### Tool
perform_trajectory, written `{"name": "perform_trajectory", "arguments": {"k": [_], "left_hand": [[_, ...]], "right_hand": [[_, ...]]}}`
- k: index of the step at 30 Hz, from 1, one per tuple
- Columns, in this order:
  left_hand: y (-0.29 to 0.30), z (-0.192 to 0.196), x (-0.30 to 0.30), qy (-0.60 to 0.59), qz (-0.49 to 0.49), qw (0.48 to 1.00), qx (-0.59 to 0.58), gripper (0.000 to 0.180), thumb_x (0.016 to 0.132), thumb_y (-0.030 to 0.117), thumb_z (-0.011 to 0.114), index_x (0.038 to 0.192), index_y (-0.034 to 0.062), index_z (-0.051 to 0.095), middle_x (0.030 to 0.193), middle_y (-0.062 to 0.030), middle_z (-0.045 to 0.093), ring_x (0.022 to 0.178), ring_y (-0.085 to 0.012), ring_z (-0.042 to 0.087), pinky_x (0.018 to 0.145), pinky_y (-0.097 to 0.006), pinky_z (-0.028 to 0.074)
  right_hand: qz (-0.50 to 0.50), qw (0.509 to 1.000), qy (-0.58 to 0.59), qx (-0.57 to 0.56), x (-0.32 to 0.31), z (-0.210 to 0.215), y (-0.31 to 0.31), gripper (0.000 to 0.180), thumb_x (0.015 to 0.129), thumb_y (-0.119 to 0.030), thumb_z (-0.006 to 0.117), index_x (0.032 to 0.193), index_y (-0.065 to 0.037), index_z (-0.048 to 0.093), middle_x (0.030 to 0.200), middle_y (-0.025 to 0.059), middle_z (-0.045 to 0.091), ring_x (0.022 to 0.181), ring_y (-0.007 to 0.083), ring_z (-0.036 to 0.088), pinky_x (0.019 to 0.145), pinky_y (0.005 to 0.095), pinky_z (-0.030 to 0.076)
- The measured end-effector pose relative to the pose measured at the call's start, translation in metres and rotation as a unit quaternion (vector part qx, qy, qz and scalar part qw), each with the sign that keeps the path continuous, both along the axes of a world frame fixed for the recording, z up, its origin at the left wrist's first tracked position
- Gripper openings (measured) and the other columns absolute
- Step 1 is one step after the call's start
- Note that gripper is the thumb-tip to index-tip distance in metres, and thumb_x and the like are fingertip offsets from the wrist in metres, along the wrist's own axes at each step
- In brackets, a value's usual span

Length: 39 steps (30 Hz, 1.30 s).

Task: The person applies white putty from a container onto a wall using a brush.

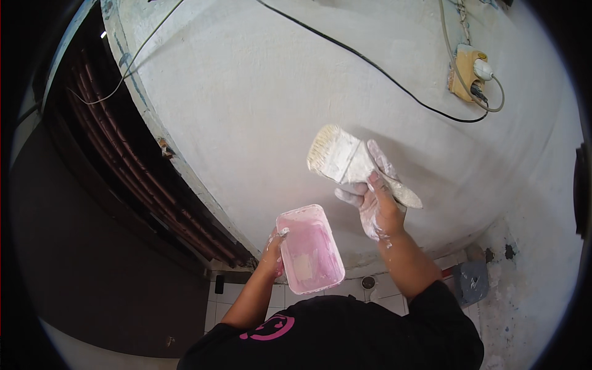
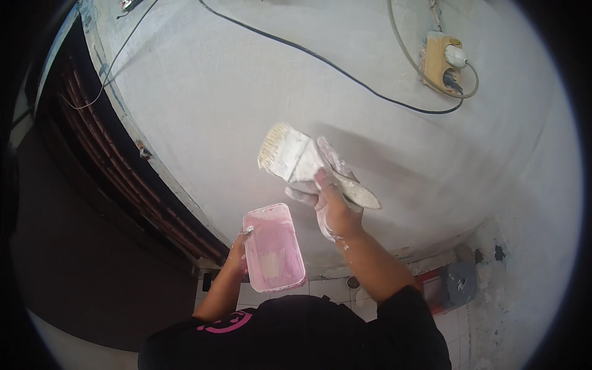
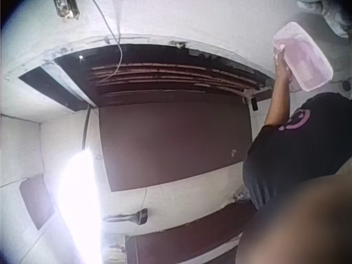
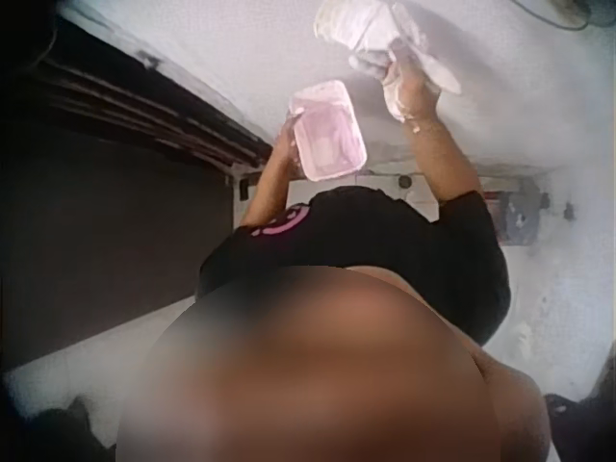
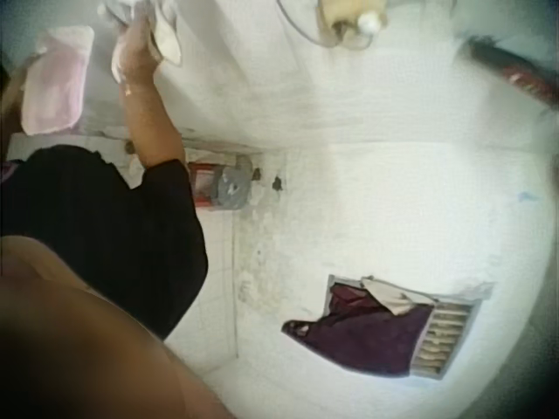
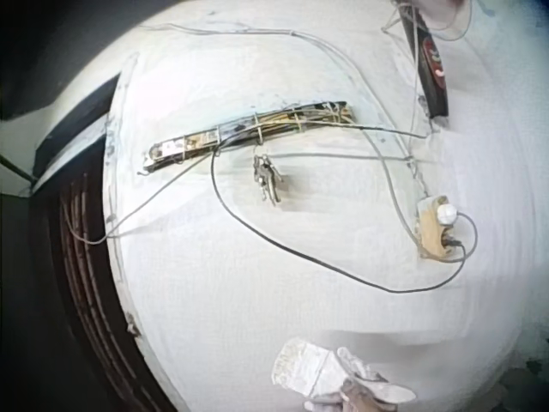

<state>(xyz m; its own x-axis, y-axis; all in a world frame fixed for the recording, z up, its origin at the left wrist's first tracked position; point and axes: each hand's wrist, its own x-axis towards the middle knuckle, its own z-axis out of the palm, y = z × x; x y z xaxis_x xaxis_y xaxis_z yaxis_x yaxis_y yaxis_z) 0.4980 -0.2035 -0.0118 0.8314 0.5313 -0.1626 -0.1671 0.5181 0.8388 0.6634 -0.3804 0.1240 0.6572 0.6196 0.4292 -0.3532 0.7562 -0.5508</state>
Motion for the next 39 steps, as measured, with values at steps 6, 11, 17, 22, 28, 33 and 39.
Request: {"name": "perform_trajectory", "arguments": {"k": [6, 11, 17, 22, 28, 33, 39], "left_hand": [[0.005, 0.036, 0.0, 0.004, -0.058, 0.997, 0.043, 0.048, 0.086, 0.026, 0.051, 0.127, 0.0033, 0.04, 0.117, -0.0131, 0.051, 0.106, -0.0244, 0.053, 0.089, -0.037, 0.045], [0.006, 0.042, -0.009, -0.011, -0.069, 0.998, 0.002, 0.051, 0.086, 0.028, 0.051, 0.128, 0.0025, 0.039, 0.12, -0.0134, 0.05, 0.107, -0.0246, 0.053, 0.091, -0.038, 0.045], [0.062, 0.019, -0.018, -0.029, -0.094, 0.995, -0.009, 0.049, 0.086, 0.025, 0.051, 0.128, 0.0028, 0.039, 0.12, -0.0124, 0.05, 0.109, -0.0231, 0.051, 0.092, -0.037, 0.043], [0.068, 0.038, -0.023, -0.032, -0.076, 0.996, 0.023, 0.05, 0.086, 0.024, 0.052, 0.129, 0.0021, 0.039, 0.12, -0.0114, 0.05, 0.109, -0.0214, 0.05, 0.093, -0.035, 0.04], [0.082, 0.028, -0.038, -0.032, -0.062, 0.997, 0.04, 0.05, 0.086, 0.024, 0.051, 0.129, 0.0018, 0.039, 0.121, -0.0111, 0.049, 0.111, -0.0207, 0.048, 0.094, -0.035, 0.039], [0.069, 0.037, -0.033, 0.021, -0.036, 0.993, 0.112, 0.048, 0.087, 0.023, 0.051, 0.128, 0.0019, 0.04, 0.121, -0.011, 0.049, 0.111, -0.0202, 0.048, 0.095, -0.034, 0.038], [0.073, 0.025, -0.028, -0.008, -0.049, 0.995, 0.088, 0.045, 0.088, 0.023, 0.049, 0.128, 0.0032, 0.04, 0.12, -0.0104, 0.05, 0.111, -0.0201, 0.048, 0.094, -0.034, 0.038]], "right_hand": [[-0.416, 0.685, -0.592, 0.088, 0.021, 0.057, 0.029, 0.036, 0.082, -0.009, 0.058, 0.118, -0.006, 0.055, 0.123, 0.0187, 0.052, 0.11, 0.03, 0.055, 0.084, 0.0334, 0.052], [-0.515, 0.42, -0.746, 0.038, 0.021, 0.123, 0.032, 0.037, 0.08, -0.014, 0.056, 0.116, -0.011, 0.058, 0.128, 0.0122, 0.05, 0.113, 0.0308, 0.053, 0.084, 0.0345, 0.052], [-0.538, 0.328, -0.776, 0.016, -0.006, 0.164, 0.102, 0.041, 0.078, -0.015, 0.052, 0.118, -0.016, 0.059, 0.129, 0.0119, 0.05, 0.115, 0.0313, 0.051, 0.091, 0.035, 0.047], [-0.54, 0.287, -0.789, -0.064, -0.004, 0.164, 0.142, 0.042, 0.082, -0.016, 0.049, 0.124, -0.014, 0.054, 0.13, 0.0138, 0.048, 0.12, 0.0311, 0.047, 0.098, 0.0408, 0.041], [-0.482, 0.293, -0.823, -0.068, -0.026, 0.14, 0.139, 0.033, 0.085, -0.016, 0.049, 0.113, -0.001, 0.056, 0.124, 0.0244, 0.048, 0.114, 0.0395, 0.049, 0.095, 0.0462, 0.042], [-0.558, 0.256, -0.785, -0.085, -0.03, 0.198, 0.136, 0.026, 0.084, -0.016, 0.05, 0.1, 0.001, 0.063, 0.116, 0.0252, 0.054, 0.105, 0.0363, 0.057, 0.083, 0.0427, 0.051], [-0.523, 0.212, -0.825, -0.036, -0.025, 0.132, 0.147, 0.024, 0.084, -0.012, 0.046, 0.101, -0.001, 0.059, 0.11, 0.0222, 0.057, 0.099, 0.0352, 0.06, 0.077, 0.0389, 0.052]]}}
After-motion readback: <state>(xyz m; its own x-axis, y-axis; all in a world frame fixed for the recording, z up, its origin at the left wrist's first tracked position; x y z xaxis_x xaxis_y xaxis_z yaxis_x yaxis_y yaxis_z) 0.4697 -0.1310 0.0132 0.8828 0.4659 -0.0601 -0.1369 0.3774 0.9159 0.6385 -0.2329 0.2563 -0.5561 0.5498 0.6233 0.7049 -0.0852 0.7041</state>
